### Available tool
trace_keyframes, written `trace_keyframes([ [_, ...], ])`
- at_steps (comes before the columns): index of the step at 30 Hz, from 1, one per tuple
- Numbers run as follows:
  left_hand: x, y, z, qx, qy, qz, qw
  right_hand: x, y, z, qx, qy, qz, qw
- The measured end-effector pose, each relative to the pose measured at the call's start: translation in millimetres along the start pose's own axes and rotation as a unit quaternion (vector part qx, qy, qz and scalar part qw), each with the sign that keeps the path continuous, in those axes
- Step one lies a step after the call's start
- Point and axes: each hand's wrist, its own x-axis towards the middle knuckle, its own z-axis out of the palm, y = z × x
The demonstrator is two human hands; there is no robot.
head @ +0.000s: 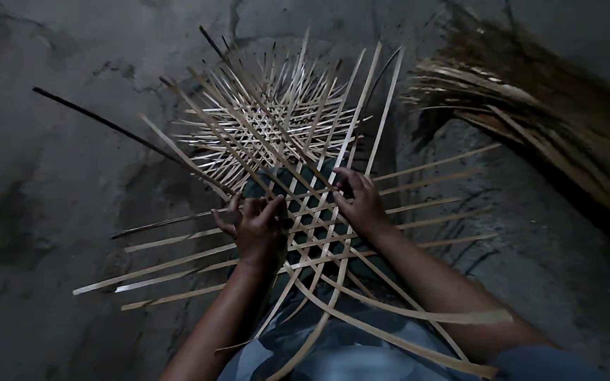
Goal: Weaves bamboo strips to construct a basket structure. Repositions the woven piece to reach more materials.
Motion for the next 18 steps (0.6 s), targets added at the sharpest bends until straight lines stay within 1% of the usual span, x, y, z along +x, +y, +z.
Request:
trace_keyframes([
  [9, 2.6, -0.8, 0.6, -0.022, -0.016, -0.013, 1.000, 2.2, 3.4, 12.2, -0.049, 0.003, -0.019, 0.999],
  [11, 3.3, -0.9, -1.3, -0.016, -0.018, -0.014, 1.000, 4.7, 2.4, 9.0, -0.049, -0.017, -0.017, 0.999],
  [13, 11.1, 4.6, -13.2, -0.008, -0.054, -0.022, 0.998, 15.3, -5.4, -7.0, -0.039, -0.083, 0.008, 0.996],
  [15, 30.3, 16.5, -31.5, -0.040, -0.122, -0.030, 0.991, 35.9, -13.8, -29.6, -0.029, -0.187, 0.046, 0.981],
  [17, 54.0, 29.6, -40.3, -0.130, -0.179, -0.026, 0.975, 55.0, -19.2, -43.3, -0.024, -0.273, 0.072, 0.959],
  [18, 66.4, 35.8, -37.9, -0.205, -0.211, -0.036, 0.955, 61.7, -19.7, -44.2, -0.021, -0.297, 0.078, 0.951],
])
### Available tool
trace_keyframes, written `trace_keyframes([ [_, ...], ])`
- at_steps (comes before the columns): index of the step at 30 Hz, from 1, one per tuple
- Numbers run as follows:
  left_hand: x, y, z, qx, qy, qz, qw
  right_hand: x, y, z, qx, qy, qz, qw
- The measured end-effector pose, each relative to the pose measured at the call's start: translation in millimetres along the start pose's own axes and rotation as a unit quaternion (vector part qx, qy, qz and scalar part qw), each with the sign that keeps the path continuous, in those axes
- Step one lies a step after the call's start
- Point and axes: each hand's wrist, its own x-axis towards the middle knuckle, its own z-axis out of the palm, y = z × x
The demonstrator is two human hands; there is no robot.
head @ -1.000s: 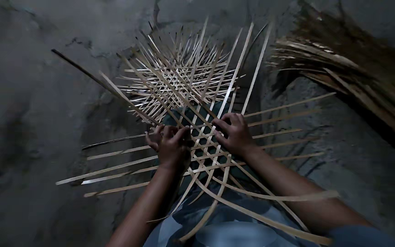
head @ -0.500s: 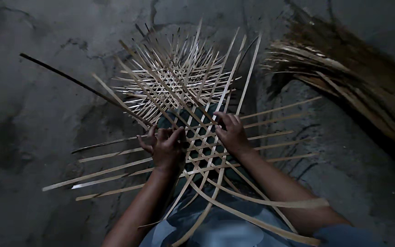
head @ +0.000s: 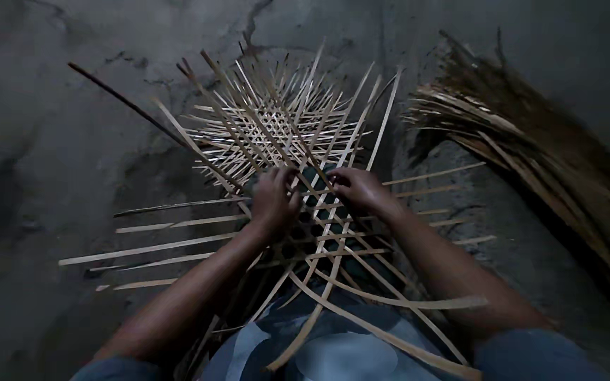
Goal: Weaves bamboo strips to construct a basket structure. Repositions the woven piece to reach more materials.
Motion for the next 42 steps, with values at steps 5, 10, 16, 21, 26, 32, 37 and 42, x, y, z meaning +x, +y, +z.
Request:
trace_keyframes([
  [5, 48.7, 17.9, 39.6, -0.385, -0.121, -0.081, 0.912, 6.8, 16.5, 6.1, 0.081, 0.016, 0.001, 0.997],
  [10, 69.6, 21.0, 61.6, -0.152, -0.237, -0.039, 0.959, -10.3, 42.6, 49.3, 0.284, 0.171, -0.049, 0.942],
  [16, 63.9, 1.5, 50.6, -0.445, -0.249, -0.039, 0.859, -4.6, 41.0, 42.1, 0.283, 0.121, -0.035, 0.951],
  [21, 54.5, -5.9, 53.9, -0.427, -0.182, 0.007, 0.886, 4.0, 25.0, 34.2, 0.244, 0.139, 0.040, 0.959],
  [26, 48.9, -3.3, 47.4, -0.352, -0.133, 0.012, 0.926, 4.4, 18.4, 29.4, 0.184, 0.153, 0.071, 0.968],
  [32, 39.9, -28.6, 20.9, -0.505, -0.043, -0.061, 0.860, 1.7, -1.2, 32.6, 0.020, 0.182, 0.031, 0.983],
  [37, 35.1, -33.0, 15.8, -0.571, -0.005, -0.138, 0.809, 15.6, -24.5, 18.8, -0.032, 0.031, -0.062, 0.997],
  [42, 39.1, -33.7, 17.7, -0.595, 0.009, -0.185, 0.782, 37.6, -21.5, 11.7, 0.000, -0.100, -0.034, 0.994],
])
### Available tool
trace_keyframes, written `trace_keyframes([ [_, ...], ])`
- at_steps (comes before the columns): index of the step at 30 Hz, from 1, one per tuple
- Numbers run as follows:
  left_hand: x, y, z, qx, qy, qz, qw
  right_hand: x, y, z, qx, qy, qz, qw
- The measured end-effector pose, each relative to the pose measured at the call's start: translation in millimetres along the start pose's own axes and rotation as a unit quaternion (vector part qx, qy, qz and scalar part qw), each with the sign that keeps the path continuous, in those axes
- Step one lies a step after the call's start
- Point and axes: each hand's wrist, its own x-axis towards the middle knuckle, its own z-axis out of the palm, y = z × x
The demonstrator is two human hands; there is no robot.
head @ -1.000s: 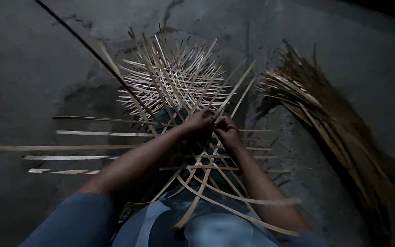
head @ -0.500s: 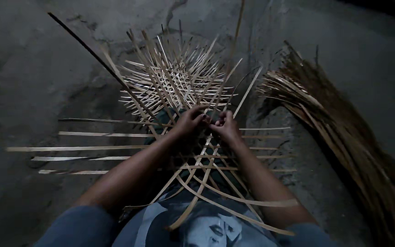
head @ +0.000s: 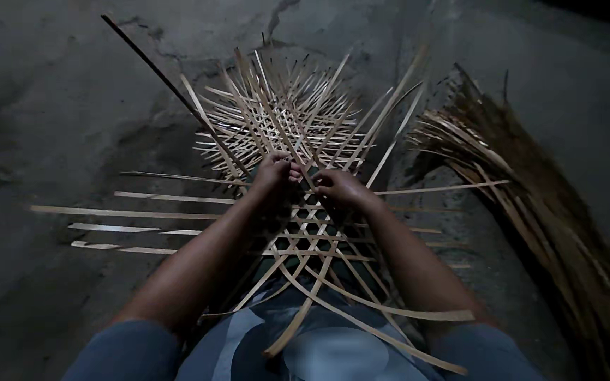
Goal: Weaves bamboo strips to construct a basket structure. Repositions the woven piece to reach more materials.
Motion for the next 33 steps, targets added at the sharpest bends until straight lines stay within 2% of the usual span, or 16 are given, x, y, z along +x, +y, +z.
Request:
trace_keyframes([
  [2, 1.8, 0.7, 1.3, 0.081, -0.004, 0.001, 0.997, 2.3, 10.0, -1.5, 0.033, -0.012, -0.032, 0.999],
  [4, 3.2, 1.2, 3.7, 0.271, -0.041, 0.015, 0.962, -2.1, 16.3, 0.3, 0.066, 0.005, -0.069, 0.995],
  [6, 4.1, 3.7, 11.8, 0.474, -0.113, 0.043, 0.872, -11.6, 23.4, 8.1, 0.135, 0.049, -0.100, 0.985],
  [8, 4.3, 2.5, 22.8, 0.601, -0.164, 0.068, 0.779, -21.2, 28.6, 16.9, 0.197, 0.093, -0.096, 0.971],
  [10, 1.1, 1.4, 29.7, 0.641, -0.173, 0.079, 0.743, -25.2, 33.8, 25.3, 0.236, 0.127, -0.109, 0.957],
  [15, -2.9, 6.0, 43.7, 0.683, -0.159, 0.039, 0.712, -26.4, 37.6, 29.7, 0.251, 0.130, -0.122, 0.951],
  [17, -2.3, 6.1, 45.1, 0.677, -0.157, 0.029, 0.718, -24.4, 39.9, 27.9, 0.221, 0.123, -0.123, 0.960],
  [18, -0.3, 6.8, 42.3, 0.652, -0.162, 0.020, 0.741, -24.1, 39.9, 26.8, 0.215, 0.118, -0.117, 0.962],
  [21, 11.8, 9.7, 16.0, 0.492, -0.205, -0.021, 0.846, -22.4, 37.0, 23.4, 0.236, 0.114, -0.078, 0.962],
  [23, 11.8, 13.6, 4.2, 0.404, -0.218, -0.022, 0.888, -21.5, 31.9, 21.2, 0.244, 0.114, -0.060, 0.961],
  [25, 8.0, 14.6, 1.4, 0.382, -0.225, 0.015, 0.896, -18.7, 26.5, 21.8, 0.210, 0.120, -0.052, 0.969],
  [28, 2.4, 10.9, -1.0, 0.348, -0.217, 0.067, 0.910, -14.1, 19.4, 26.7, 0.138, 0.172, -0.036, 0.975],
  [31, -7.9, 17.0, -3.0, 0.321, -0.150, 0.088, 0.931, -18.9, 3.5, 31.8, 0.081, 0.215, -0.002, 0.973],
  [33, -12.4, 19.3, -8.6, 0.271, -0.095, 0.101, 0.952, -21.6, -9.5, 38.0, 0.003, 0.233, -0.018, 0.972],
])
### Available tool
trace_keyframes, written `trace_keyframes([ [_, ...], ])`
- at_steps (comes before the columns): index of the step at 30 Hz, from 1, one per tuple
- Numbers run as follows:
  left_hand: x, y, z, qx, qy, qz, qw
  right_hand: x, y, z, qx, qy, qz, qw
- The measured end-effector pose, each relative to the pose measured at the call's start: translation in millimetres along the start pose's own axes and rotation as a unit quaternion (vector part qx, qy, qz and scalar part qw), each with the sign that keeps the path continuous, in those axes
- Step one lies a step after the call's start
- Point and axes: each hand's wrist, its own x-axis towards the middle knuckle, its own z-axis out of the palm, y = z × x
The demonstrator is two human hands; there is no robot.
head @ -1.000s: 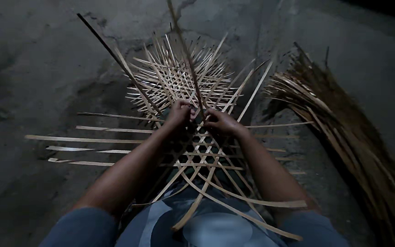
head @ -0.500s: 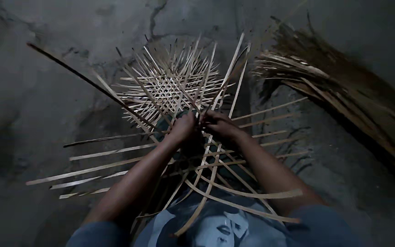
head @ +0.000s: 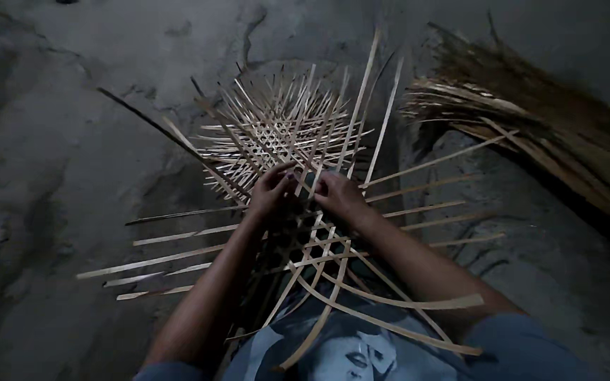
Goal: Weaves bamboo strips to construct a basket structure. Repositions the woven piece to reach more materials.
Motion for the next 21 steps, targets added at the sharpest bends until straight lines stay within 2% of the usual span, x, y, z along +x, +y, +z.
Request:
trace_keyframes([
  [2, -3.4, -7.2, -3.5, -0.085, 0.051, -0.001, 0.995, -0.6, -14.6, 5.8, -0.062, -0.015, -0.041, 0.997],
  [4, -5.9, -14.0, -6.2, -0.150, 0.083, -0.044, 0.984, 4.5, -25.2, 11.0, -0.066, -0.070, -0.059, 0.994],
  [6, -5.4, -22.4, -9.1, -0.196, 0.107, -0.078, 0.972, 11.8, -27.2, 13.4, -0.050, -0.111, -0.063, 0.991],
  [10, -1.6, -23.7, -9.9, -0.251, 0.143, -0.110, 0.951, 25.1, -13.2, 13.1, 0.038, -0.138, -0.066, 0.987],
  [12, 2.4, -21.8, -7.3, -0.172, 0.125, -0.118, 0.970, 29.6, -5.4, 8.4, 0.113, -0.177, -0.049, 0.977],
  [14, 11.9, -17.6, -7.0, 0.042, 0.050, -0.118, 0.991, 32.3, 1.8, 3.1, 0.186, -0.205, -0.039, 0.960],
  [15, 17.7, -9.5, -5.8, 0.142, -0.002, -0.133, 0.981, 31.5, 3.7, 0.9, 0.204, -0.205, -0.038, 0.956],
  [16, 22.5, -1.1, -2.8, 0.193, -0.045, -0.154, 0.968, 30.4, 4.8, -1.4, 0.204, -0.200, -0.042, 0.957],
  [17, 24.2, 6.7, 0.4, 0.193, -0.070, -0.174, 0.963, 29.0, 6.1, -3.4, 0.197, -0.193, -0.050, 0.960],
  [19, 19.4, 13.0, -1.0, 0.095, -0.064, -0.188, 0.975, 27.9, 11.5, -3.8, 0.194, -0.182, -0.063, 0.962],
  [21, 15.9, 8.4, -6.7, -0.070, -0.041, -0.181, 0.980, 28.1, 16.7, -1.8, 0.204, -0.173, -0.049, 0.962],
])
